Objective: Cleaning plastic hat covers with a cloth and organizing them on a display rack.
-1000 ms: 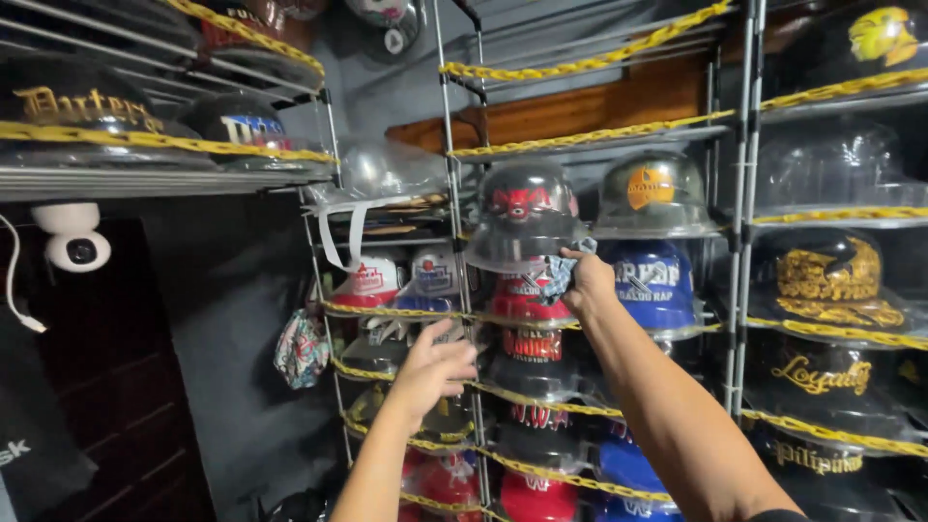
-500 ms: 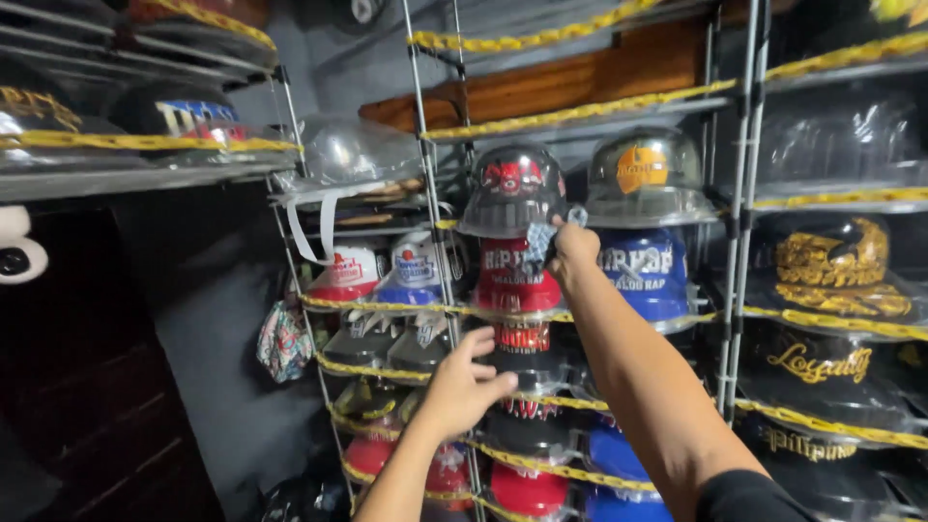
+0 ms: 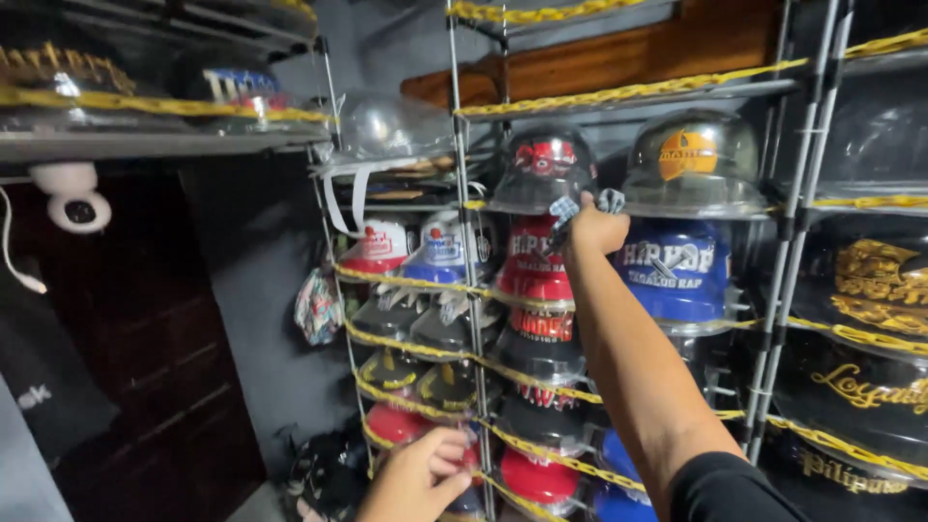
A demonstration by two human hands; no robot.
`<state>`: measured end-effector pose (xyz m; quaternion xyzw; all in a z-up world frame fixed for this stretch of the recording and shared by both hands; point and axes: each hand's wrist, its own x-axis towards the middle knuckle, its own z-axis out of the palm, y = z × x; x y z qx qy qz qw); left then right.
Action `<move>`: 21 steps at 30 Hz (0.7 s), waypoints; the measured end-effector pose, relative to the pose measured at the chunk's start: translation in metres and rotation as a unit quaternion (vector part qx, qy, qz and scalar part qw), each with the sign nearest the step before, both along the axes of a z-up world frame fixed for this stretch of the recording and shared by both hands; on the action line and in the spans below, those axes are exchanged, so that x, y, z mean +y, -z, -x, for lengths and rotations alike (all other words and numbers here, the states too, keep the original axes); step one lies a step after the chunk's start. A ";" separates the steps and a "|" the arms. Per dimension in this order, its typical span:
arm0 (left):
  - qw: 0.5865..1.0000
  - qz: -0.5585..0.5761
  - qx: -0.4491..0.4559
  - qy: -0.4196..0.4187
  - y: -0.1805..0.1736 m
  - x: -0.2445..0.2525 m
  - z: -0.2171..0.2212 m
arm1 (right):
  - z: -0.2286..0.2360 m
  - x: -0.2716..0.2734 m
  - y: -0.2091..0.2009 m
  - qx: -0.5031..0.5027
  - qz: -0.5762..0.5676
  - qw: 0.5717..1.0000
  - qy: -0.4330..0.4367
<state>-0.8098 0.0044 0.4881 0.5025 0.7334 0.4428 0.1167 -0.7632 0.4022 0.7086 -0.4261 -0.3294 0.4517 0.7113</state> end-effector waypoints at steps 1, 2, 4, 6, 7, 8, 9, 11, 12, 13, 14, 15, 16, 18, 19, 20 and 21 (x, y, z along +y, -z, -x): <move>1.000 0.001 -0.006 -0.003 0.023 0.000 0.010 | 0.005 0.011 0.010 -0.006 0.001 1.000 -0.003; 1.000 -0.003 -0.020 0.004 0.047 0.000 0.017 | 0.007 0.022 0.022 -0.059 -0.038 0.997 0.038; 0.999 -0.006 -0.037 0.008 0.069 -0.006 0.009 | -0.001 0.013 0.045 -0.116 -0.079 0.987 0.075; 0.985 0.101 -0.110 -0.088 0.066 -0.016 -0.023 | -0.023 -0.026 0.073 -0.010 -0.198 0.980 -0.015; 0.984 0.104 -0.113 -0.090 0.077 -0.010 -0.034 | -0.038 -0.047 0.087 -0.013 -0.195 0.981 -0.018; 0.994 0.011 -0.090 -0.066 0.091 -0.005 -0.047 | -0.054 -0.069 0.103 -0.006 -0.209 0.971 -0.113; 0.993 -0.083 -0.066 -0.042 0.107 0.000 -0.061 | -0.073 -0.091 0.121 0.001 -0.221 0.953 -0.206; 0.989 -0.108 -0.073 -0.067 0.127 0.012 -0.100 | -0.109 -0.116 0.179 0.051 -0.206 0.927 -0.309; 0.984 -0.134 -0.080 -0.089 0.140 0.019 -0.123 | -0.131 -0.129 0.209 0.098 -0.189 0.889 -0.405; 0.983 -0.137 -0.081 -0.091 0.146 0.024 -0.147 | -0.161 -0.138 0.241 0.097 -0.191 0.888 -0.407; 0.977 -0.174 -0.089 -0.088 0.159 0.026 -0.177 | -0.194 -0.150 0.283 0.076 -0.182 0.867 -0.457; 0.969 -0.211 -0.097 -0.085 0.174 0.028 -0.207 | -0.229 -0.161 0.327 0.055 -0.172 0.844 -0.505; 0.969 -0.205 -0.099 -0.090 0.207 0.034 -0.235 | -0.265 -0.174 0.379 0.056 -0.165 0.843 -0.508; 0.965 -0.241 -0.082 -0.069 0.267 0.040 -0.298 | -0.347 -0.205 0.479 -0.096 -0.206 0.855 -0.467; 0.966 -0.234 -0.082 -0.071 0.343 0.062 -0.323 | -0.363 -0.186 0.580 -0.093 -0.199 0.855 -0.469; 0.966 -0.228 -0.113 -0.041 0.403 0.081 -0.339 | -0.381 -0.166 0.666 -0.248 -0.202 0.817 -0.479; 0.965 -0.221 -0.144 -0.012 0.458 0.092 -0.356 | -0.409 -0.150 0.746 -0.398 -0.201 0.759 -0.475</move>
